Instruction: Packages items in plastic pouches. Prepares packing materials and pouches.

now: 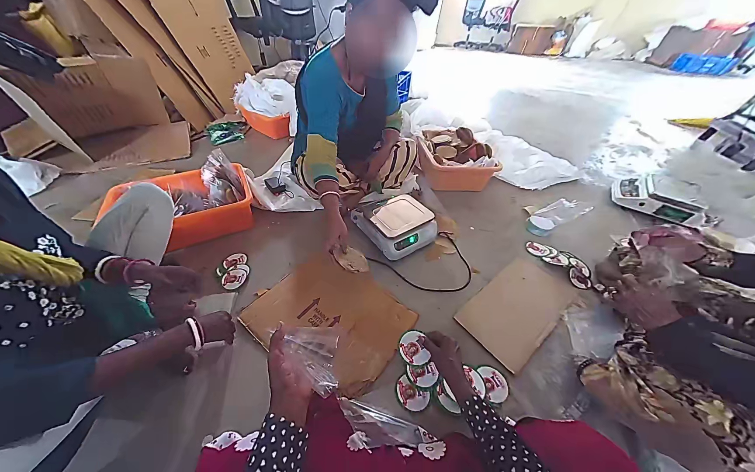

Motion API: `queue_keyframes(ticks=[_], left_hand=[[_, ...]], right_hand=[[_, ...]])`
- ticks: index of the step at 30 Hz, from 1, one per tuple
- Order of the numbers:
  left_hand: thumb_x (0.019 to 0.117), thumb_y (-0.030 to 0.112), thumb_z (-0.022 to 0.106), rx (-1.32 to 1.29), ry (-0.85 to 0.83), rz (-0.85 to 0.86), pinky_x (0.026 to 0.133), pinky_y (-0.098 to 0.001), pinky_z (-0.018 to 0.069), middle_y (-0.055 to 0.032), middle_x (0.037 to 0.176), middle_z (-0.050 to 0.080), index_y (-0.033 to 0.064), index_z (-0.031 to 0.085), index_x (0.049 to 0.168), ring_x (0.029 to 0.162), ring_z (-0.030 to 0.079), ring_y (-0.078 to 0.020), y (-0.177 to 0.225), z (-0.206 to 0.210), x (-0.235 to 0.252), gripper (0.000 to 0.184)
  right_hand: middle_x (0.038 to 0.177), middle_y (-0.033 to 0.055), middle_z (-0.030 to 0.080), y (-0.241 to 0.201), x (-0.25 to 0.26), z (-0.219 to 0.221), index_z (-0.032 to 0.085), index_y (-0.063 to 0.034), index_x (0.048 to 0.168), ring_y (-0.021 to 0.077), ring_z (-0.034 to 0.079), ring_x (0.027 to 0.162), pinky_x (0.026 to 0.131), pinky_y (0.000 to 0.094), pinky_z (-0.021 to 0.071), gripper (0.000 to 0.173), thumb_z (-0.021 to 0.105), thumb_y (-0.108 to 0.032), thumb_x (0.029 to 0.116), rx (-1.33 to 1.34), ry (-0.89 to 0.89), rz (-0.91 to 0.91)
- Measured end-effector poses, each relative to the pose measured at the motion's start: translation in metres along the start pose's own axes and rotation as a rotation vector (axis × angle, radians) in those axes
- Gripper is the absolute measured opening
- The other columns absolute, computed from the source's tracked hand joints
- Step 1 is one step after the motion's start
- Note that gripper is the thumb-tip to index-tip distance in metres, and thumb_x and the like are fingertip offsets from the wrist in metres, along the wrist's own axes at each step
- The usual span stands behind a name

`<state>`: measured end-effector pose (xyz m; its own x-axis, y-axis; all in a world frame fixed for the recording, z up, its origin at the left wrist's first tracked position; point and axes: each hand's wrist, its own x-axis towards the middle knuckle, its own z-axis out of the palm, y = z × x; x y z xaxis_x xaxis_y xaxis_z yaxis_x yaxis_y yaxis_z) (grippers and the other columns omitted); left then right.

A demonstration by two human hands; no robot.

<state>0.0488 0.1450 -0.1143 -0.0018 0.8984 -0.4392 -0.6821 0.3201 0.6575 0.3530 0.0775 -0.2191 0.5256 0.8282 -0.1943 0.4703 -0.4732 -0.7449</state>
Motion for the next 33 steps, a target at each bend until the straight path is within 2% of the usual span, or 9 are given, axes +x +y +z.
queue_keyframes(ticks=[8,12,19,21,23,25,27,30,33], left_hand=[[0.1051,0.050,0.037,-0.035,0.026,-0.022,0.079,-0.0585,0.0569,-0.0167,0.106,0.066,0.0080,0.053,0.125,0.095,0.068,-0.0329,0.004,0.001,0.003,0.049],[0.1056,0.050,0.036,-0.045,0.025,-0.009,0.078,-0.0579,0.0577,-0.0166,0.104,0.067,0.0070,0.054,0.122,0.094,0.069,-0.0324,0.005,0.002,0.004,0.049],[0.1073,0.044,0.037,-0.063,0.056,0.043,0.074,-0.0541,0.0585,-0.0127,0.097,0.067,0.0078,0.055,0.118,0.088,0.069,-0.0277,0.010,0.005,0.007,0.042],[0.1069,0.045,0.037,-0.071,0.058,0.026,0.073,-0.0528,0.0598,-0.0133,0.094,0.067,0.0076,0.055,0.115,0.085,0.070,-0.0278,0.010,0.005,0.007,0.042],[0.1068,0.045,0.037,-0.079,0.051,0.007,0.074,-0.0547,0.0593,-0.0147,0.095,0.068,0.0069,0.054,0.116,0.085,0.070,-0.0299,0.010,0.005,0.007,0.043],[0.1073,0.044,0.036,-0.068,0.071,0.005,0.072,-0.0528,0.0604,-0.0137,0.093,0.068,0.0069,0.055,0.115,0.083,0.070,-0.0284,0.010,0.007,0.006,0.043],[0.1076,0.043,0.037,-0.069,0.077,0.004,0.071,-0.0502,0.0607,-0.0130,0.094,0.068,0.0068,0.054,0.118,0.083,0.070,-0.0266,0.010,0.009,0.005,0.041],[0.1083,0.038,0.038,-0.059,0.095,0.013,0.069,-0.0439,0.0612,-0.0099,0.092,0.068,0.0071,0.054,0.119,0.081,0.070,-0.0216,0.008,0.012,0.005,0.037],[0.1084,0.037,0.038,-0.053,0.104,0.024,0.069,-0.0408,0.0613,-0.0088,0.093,0.067,0.0072,0.053,0.123,0.081,0.070,-0.0187,0.008,0.013,0.008,0.036]], right_hand=[[0.096,0.0158,0.071,-0.002,0.036,-0.008,0.071,0.0020,0.109,0.0221,0.067,0.082,0.078,0.0448,0.0551,0.026,0.066,-0.022,0.1003,0.264,0.167,0.040],[0.099,0.0167,0.071,-0.025,0.066,-0.004,0.070,0.0022,0.111,0.0227,0.068,0.083,0.078,0.0437,0.0564,0.026,0.067,-0.022,0.1000,0.322,0.161,0.071],[0.102,0.0152,0.070,-0.092,0.110,0.038,0.072,0.0027,0.108,0.0204,0.065,0.092,0.087,0.0398,0.0521,0.026,0.066,-0.021,0.0988,0.020,-0.228,-0.197],[0.101,0.0190,0.070,-0.102,0.117,0.055,0.071,0.0048,0.106,0.0285,0.065,0.095,0.091,0.0491,0.0501,0.027,0.064,-0.021,0.0992,-0.120,-0.301,-0.271],[0.109,0.0222,0.068,-0.109,0.122,0.072,0.068,0.0052,0.115,0.0343,0.065,0.104,0.096,0.0536,0.0487,0.031,0.066,-0.020,0.0973,-0.200,-0.325,-0.302],[0.135,0.0239,0.062,-0.119,0.124,0.080,0.057,-0.0017,0.140,0.0389,0.059,0.126,0.109,0.0565,0.0445,0.055,0.074,-0.019,0.0897,-0.269,-0.363,-0.350],[0.148,0.0279,0.051,-0.133,0.126,0.082,0.044,-0.0086,0.154,0.0493,0.048,0.136,0.109,0.0688,0.0390,0.086,0.084,-0.013,0.0780,-0.357,-0.413,-0.433],[0.161,0.0248,0.036,-0.143,0.136,0.093,0.031,-0.0180,0.162,0.0533,0.032,0.147,0.110,0.0767,0.0286,0.112,0.092,-0.014,0.0689,-0.569,-0.499,-0.451],[0.159,0.0217,0.040,-0.158,0.142,0.099,0.029,-0.0239,0.163,0.0476,0.036,0.147,0.114,0.0724,0.0267,0.116,0.095,-0.017,0.0669,-0.737,-0.540,-0.442]])
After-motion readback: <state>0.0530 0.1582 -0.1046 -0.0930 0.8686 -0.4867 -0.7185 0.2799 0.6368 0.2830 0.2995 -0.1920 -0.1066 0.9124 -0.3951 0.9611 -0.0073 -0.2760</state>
